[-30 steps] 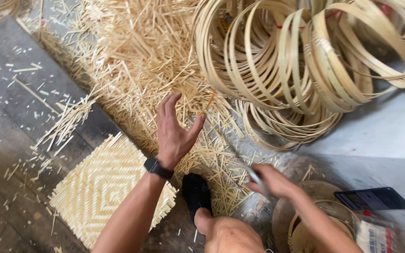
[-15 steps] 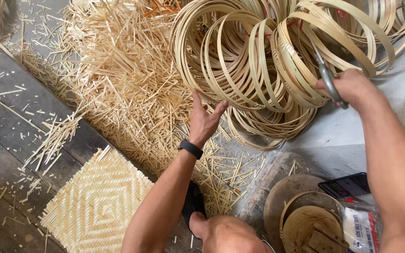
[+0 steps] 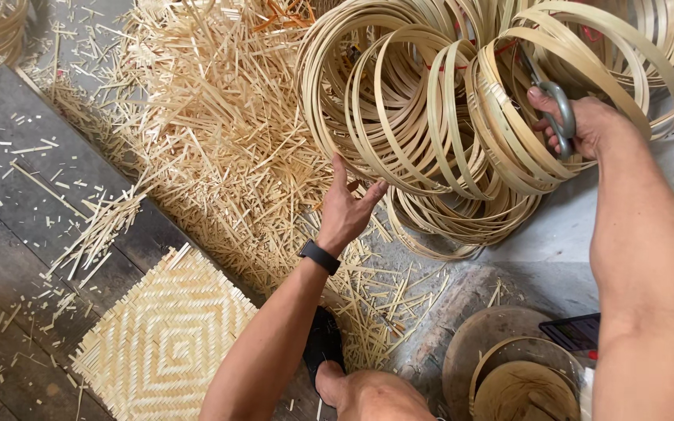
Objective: The person assembles small round bamboo bowls by placing a pre-woven square mat onto a wooden base, fitting a circular bamboo rim over it, and trimming the excess mat with shears. The process is repeated for multiple units, with finished bowls set aside.
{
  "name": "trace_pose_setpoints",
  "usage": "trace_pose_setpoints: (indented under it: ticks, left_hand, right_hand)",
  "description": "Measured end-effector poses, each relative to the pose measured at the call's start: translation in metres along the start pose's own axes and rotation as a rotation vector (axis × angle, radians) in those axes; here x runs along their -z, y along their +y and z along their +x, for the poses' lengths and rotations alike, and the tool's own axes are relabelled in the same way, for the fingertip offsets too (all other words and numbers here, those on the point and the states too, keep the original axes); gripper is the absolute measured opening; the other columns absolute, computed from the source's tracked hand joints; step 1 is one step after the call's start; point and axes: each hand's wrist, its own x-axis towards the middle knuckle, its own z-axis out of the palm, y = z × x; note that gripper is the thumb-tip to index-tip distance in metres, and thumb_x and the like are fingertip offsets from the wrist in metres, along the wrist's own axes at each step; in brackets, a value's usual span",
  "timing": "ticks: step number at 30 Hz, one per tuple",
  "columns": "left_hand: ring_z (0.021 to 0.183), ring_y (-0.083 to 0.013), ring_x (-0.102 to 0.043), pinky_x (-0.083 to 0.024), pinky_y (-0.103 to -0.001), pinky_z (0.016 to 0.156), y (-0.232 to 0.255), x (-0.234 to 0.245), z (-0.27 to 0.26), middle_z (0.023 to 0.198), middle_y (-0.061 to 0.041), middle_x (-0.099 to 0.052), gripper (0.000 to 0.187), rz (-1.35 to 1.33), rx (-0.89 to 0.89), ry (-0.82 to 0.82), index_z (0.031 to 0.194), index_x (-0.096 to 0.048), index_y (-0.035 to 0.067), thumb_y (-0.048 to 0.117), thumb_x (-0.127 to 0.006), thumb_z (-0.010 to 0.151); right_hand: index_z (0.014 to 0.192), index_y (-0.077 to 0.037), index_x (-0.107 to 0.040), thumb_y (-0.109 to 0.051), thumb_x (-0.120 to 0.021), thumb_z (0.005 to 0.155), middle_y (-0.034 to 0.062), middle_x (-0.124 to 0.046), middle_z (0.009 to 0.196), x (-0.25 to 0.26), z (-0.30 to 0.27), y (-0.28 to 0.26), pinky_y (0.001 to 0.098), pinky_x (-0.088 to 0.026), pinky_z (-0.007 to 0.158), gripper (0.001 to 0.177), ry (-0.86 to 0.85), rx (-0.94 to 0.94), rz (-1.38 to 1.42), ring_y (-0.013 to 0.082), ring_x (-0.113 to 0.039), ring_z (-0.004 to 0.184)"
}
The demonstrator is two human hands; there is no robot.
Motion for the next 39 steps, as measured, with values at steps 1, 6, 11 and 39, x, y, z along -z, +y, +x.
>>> trace_pose_setpoints:
  ticks: [1, 6, 11, 39]
  left_hand:
    - [0.15, -0.042, -0.03, -0.029, -0.05, 0.12, 0.0, 0.001, 0.0, 0.163, -0.033, -0.018, 0.124, 0.0, 0.008, -0.006, 0.158, 0.008, -0.006, 0.057, -0.07, 0.085]
    - [0.148, -0.042, -0.034, -0.032, -0.049, 0.12, 0.0, 0.001, -0.001, 0.163, -0.032, -0.02, 0.123, -0.006, 0.003, -0.004, 0.159, 0.006, -0.006, 0.057, -0.071, 0.085]
    - [0.15, -0.0434, -0.031, -0.028, -0.05, 0.121, 0.006, 0.006, -0.004, 0.164, -0.033, -0.016, 0.119, -0.027, -0.052, -0.005, 0.159, 0.004, -0.006, 0.051, -0.074, 0.088]
    - [0.133, -0.0363, -0.056, -0.058, -0.047, 0.1, -0.056, 0.082, -0.068, 0.154, -0.027, -0.042, 0.092, -0.43, 0.327, 0.135, 0.157, -0.031, 0.007, 0.03, -0.079, 0.082]
  right_hand:
    - [0.097, 0.001, -0.063, -0.072, -0.08, 0.076, 0.0024, -0.056, 0.077, 0.0, 0.0, 0.002, 0.0265, -0.048, 0.051, 0.079, 0.0, -0.024, -0.004, 0.0107, -0.055, 0.06]
    - [0.096, 0.003, -0.065, -0.069, -0.082, 0.074, 0.0026, -0.059, 0.074, -0.002, 0.008, 0.004, 0.0257, -0.05, 0.051, 0.077, 0.007, 0.029, 0.006, 0.0108, -0.057, 0.058]
    - [0.091, -0.002, -0.066, -0.064, -0.084, 0.075, 0.0042, -0.06, 0.07, -0.014, 0.018, -0.004, 0.0276, -0.045, 0.046, 0.066, 0.039, 0.063, 0.031, 0.0122, -0.056, 0.055]
    - [0.103, -0.011, -0.074, -0.04, -0.079, 0.083, 0.005, -0.074, 0.081, -0.258, -0.246, 0.161, 0.034, -0.055, 0.067, 0.035, -0.437, 0.149, -0.902, 0.0159, -0.068, 0.067]
